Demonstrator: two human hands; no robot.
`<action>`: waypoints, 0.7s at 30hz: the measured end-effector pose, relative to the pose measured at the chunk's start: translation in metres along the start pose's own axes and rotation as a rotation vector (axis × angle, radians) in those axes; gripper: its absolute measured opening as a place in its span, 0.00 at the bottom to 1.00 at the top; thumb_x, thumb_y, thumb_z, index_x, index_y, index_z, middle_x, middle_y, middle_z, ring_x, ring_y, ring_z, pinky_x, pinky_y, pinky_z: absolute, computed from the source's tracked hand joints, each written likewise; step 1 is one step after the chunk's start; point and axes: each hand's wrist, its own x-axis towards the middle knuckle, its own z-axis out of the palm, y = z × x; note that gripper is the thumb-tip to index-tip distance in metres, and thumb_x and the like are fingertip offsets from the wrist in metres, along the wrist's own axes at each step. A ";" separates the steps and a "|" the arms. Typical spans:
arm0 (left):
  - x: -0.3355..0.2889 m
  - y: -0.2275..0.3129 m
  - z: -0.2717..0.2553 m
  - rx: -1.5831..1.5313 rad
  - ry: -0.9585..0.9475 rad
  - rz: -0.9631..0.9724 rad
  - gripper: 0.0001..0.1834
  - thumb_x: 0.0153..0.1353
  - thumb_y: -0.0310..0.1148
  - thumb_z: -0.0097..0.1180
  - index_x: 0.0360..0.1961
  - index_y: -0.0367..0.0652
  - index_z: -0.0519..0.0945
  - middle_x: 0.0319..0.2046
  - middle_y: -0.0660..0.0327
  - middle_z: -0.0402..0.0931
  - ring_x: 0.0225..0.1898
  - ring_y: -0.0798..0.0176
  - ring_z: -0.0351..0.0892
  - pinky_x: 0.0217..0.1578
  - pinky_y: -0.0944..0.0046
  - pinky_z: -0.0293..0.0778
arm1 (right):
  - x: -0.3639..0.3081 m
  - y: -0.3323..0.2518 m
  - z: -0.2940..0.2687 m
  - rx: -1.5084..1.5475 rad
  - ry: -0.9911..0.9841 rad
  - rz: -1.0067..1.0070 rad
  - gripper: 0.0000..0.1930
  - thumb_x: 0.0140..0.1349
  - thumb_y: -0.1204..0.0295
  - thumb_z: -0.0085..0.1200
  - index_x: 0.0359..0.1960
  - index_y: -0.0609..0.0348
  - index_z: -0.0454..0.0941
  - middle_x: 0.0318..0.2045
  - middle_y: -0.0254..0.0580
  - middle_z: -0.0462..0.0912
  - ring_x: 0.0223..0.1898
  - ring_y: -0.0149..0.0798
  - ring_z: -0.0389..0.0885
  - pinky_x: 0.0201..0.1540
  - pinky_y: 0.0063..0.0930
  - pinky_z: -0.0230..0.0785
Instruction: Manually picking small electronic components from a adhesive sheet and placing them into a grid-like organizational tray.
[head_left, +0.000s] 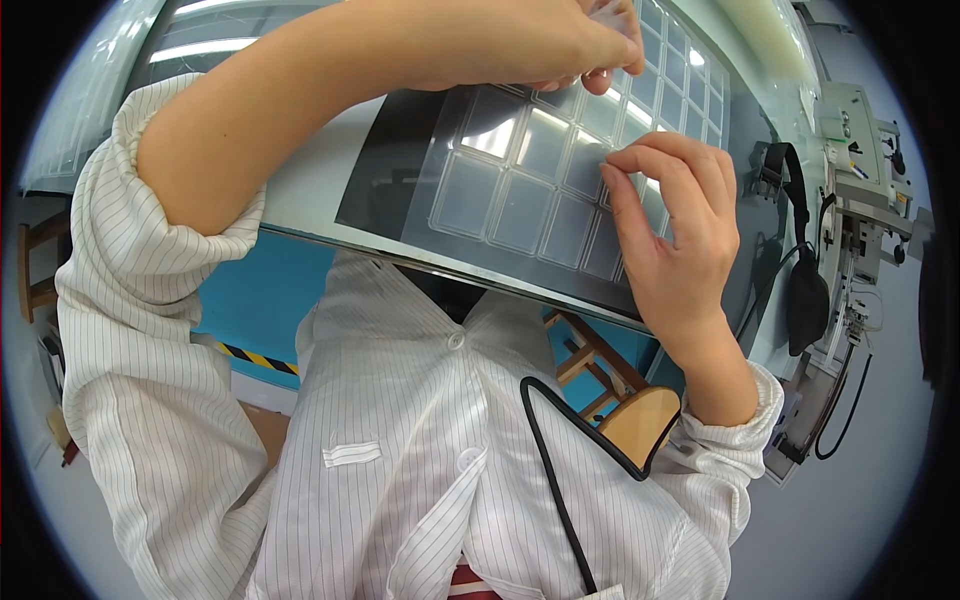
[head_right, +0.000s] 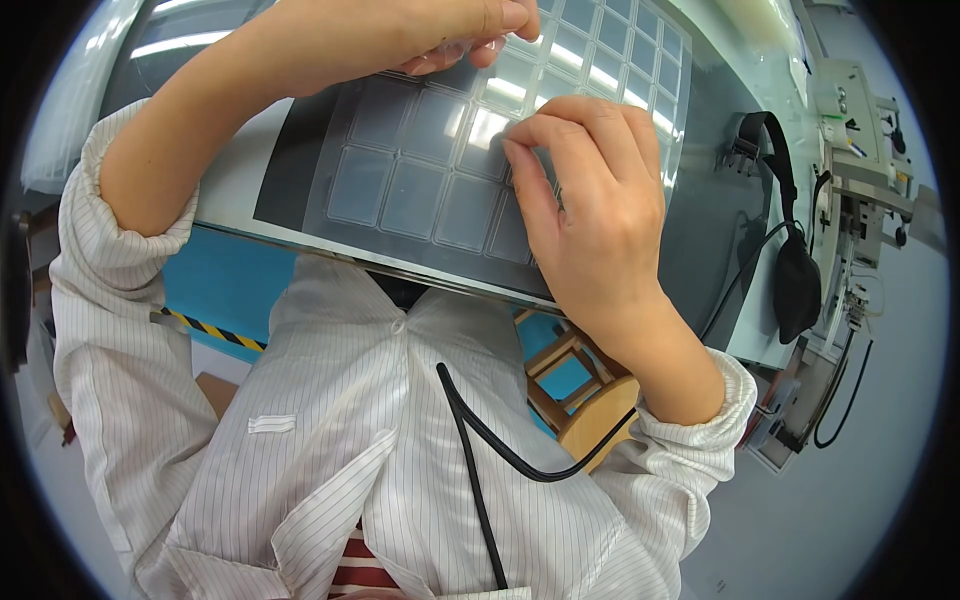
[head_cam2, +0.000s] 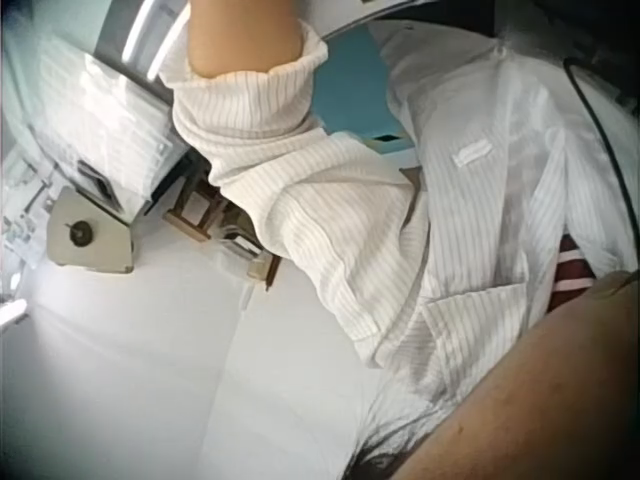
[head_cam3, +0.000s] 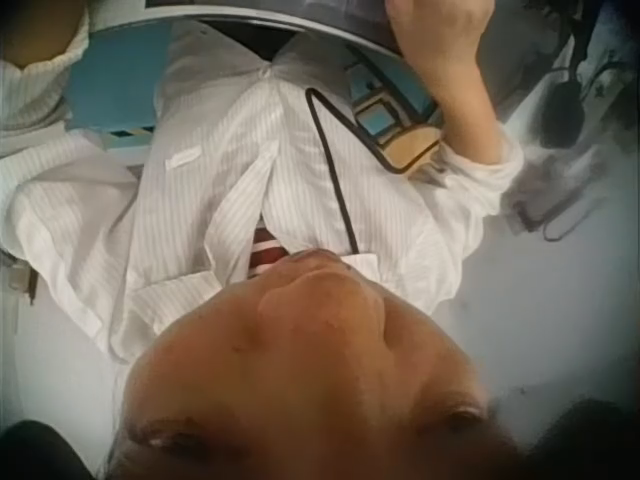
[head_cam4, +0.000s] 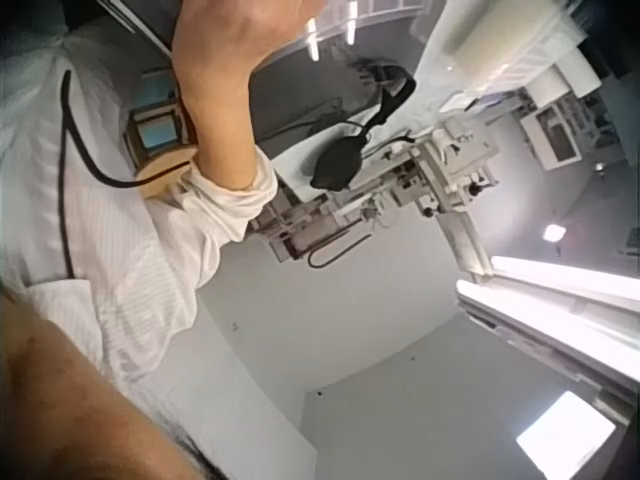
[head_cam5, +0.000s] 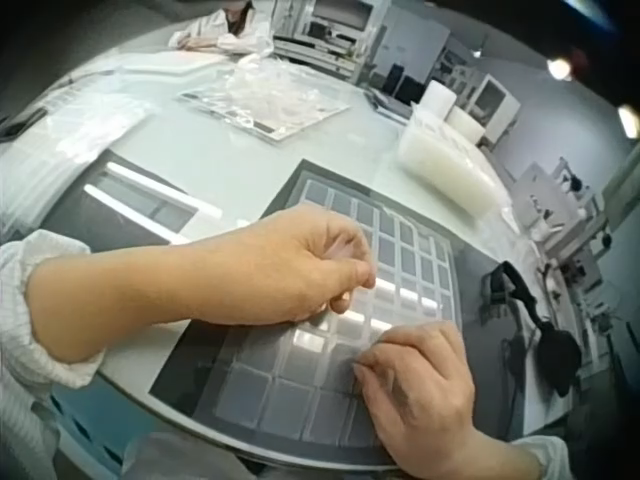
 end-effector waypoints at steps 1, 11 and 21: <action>0.001 -0.001 0.001 -0.008 0.010 0.014 0.14 0.71 0.36 0.53 0.43 0.34 0.79 0.28 0.65 0.77 0.26 0.74 0.70 0.29 0.71 0.68 | 0.001 -0.001 0.001 -0.023 0.023 0.004 0.10 0.55 0.82 0.66 0.40 0.62 0.84 0.40 0.41 0.83 0.41 0.43 0.78 0.46 0.31 0.71; 0.000 -0.001 0.001 0.014 0.010 0.011 0.14 0.71 0.36 0.53 0.43 0.33 0.79 0.28 0.64 0.78 0.27 0.73 0.71 0.31 0.70 0.69 | 0.002 -0.003 0.005 -0.044 0.051 0.004 0.10 0.53 0.82 0.68 0.37 0.61 0.85 0.38 0.41 0.83 0.40 0.42 0.78 0.45 0.31 0.71; -0.002 0.005 0.000 0.051 -0.003 -0.027 0.14 0.70 0.37 0.54 0.40 0.34 0.80 0.26 0.64 0.77 0.26 0.72 0.71 0.30 0.70 0.69 | 0.006 -0.004 0.005 -0.058 0.052 0.019 0.09 0.53 0.82 0.67 0.36 0.61 0.84 0.38 0.41 0.82 0.40 0.43 0.77 0.45 0.31 0.70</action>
